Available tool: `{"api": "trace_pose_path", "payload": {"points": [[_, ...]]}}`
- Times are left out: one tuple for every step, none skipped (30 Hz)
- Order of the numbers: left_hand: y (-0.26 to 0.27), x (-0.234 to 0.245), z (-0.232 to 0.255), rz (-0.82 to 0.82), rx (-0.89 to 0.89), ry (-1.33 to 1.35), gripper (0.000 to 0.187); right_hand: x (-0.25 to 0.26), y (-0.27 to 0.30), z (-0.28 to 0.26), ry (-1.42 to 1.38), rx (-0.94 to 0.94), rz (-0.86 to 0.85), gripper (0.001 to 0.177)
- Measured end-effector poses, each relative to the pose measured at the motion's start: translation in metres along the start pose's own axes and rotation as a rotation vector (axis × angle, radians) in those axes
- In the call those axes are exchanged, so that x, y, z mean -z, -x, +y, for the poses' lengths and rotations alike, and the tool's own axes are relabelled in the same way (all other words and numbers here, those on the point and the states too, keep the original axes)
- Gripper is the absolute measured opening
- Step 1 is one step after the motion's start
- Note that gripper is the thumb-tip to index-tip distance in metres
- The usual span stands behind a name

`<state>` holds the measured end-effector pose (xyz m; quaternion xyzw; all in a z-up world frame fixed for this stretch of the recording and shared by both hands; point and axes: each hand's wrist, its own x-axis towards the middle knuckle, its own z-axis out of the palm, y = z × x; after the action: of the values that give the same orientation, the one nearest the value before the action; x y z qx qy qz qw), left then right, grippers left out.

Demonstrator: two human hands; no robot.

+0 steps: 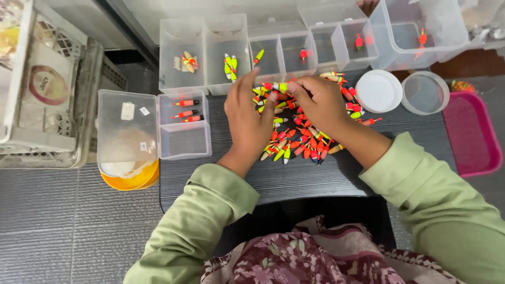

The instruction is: Sorting small, multi-colored fishing floats from a pile into different compartments of plastic storage organizers.

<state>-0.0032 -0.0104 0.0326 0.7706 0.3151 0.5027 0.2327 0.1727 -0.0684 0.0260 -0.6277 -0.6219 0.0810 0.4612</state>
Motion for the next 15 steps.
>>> {"api": "trace_pose_path", "payload": {"points": [[0.001,-0.001,-0.005,0.007,-0.001,0.001,0.056,-0.005,-0.008,0.0,0.002,0.007,-0.002,0.022],[0.003,-0.002,-0.01,0.096,0.019,0.044,0.05,-0.01,-0.015,0.0,0.085,0.036,0.023,0.02],[0.005,-0.004,-0.016,0.184,0.04,0.087,0.044,-0.015,-0.022,0.001,0.167,0.064,0.048,0.019],[0.007,-0.004,-0.016,0.189,0.039,0.087,0.044,-0.022,-0.03,0.002,0.168,0.068,0.047,0.019],[0.008,-0.004,-0.017,0.264,0.047,0.127,0.04,-0.03,-0.039,0.003,0.225,0.051,0.021,0.024],[0.009,-0.003,-0.018,0.338,0.055,0.167,0.039,-0.038,-0.048,0.004,0.283,0.034,-0.005,0.03],[0.01,-0.005,-0.019,0.343,0.052,0.164,0.039,-0.042,-0.055,0.0,0.281,0.04,-0.005,0.03],[0.011,-0.007,-0.02,0.399,0.05,0.196,0.039,-0.047,-0.062,-0.003,0.322,0.025,-0.075,0.029],[0.012,-0.009,-0.022,0.453,0.047,0.229,0.039,-0.052,-0.069,-0.006,0.363,0.008,-0.145,0.029],[0.012,-0.007,-0.018,0.457,0.045,0.226,0.039,-0.051,-0.071,-0.008,0.361,0.013,-0.145,0.029],[0.012,-0.005,-0.014,0.48,0.089,0.192,0.042,-0.05,-0.073,-0.009,0.319,-0.018,-0.157,0.033],[0.013,-0.004,-0.01,0.503,0.133,0.159,0.047,-0.049,-0.075,-0.011,0.277,-0.048,-0.17,0.038],[0.011,-0.006,-0.015,0.506,0.134,0.159,0.047,-0.041,-0.07,-0.015,0.279,-0.046,-0.173,0.038],[0.01,-0.009,-0.021,0.543,0.092,0.202,0.045,-0.034,-0.065,-0.019,0.273,0.007,-0.171,0.034],[0.01,-0.011,-0.026,0.578,0.054,0.245,0.042,-0.026,-0.059,-0.023,0.266,0.058,-0.171,0.03]]}}
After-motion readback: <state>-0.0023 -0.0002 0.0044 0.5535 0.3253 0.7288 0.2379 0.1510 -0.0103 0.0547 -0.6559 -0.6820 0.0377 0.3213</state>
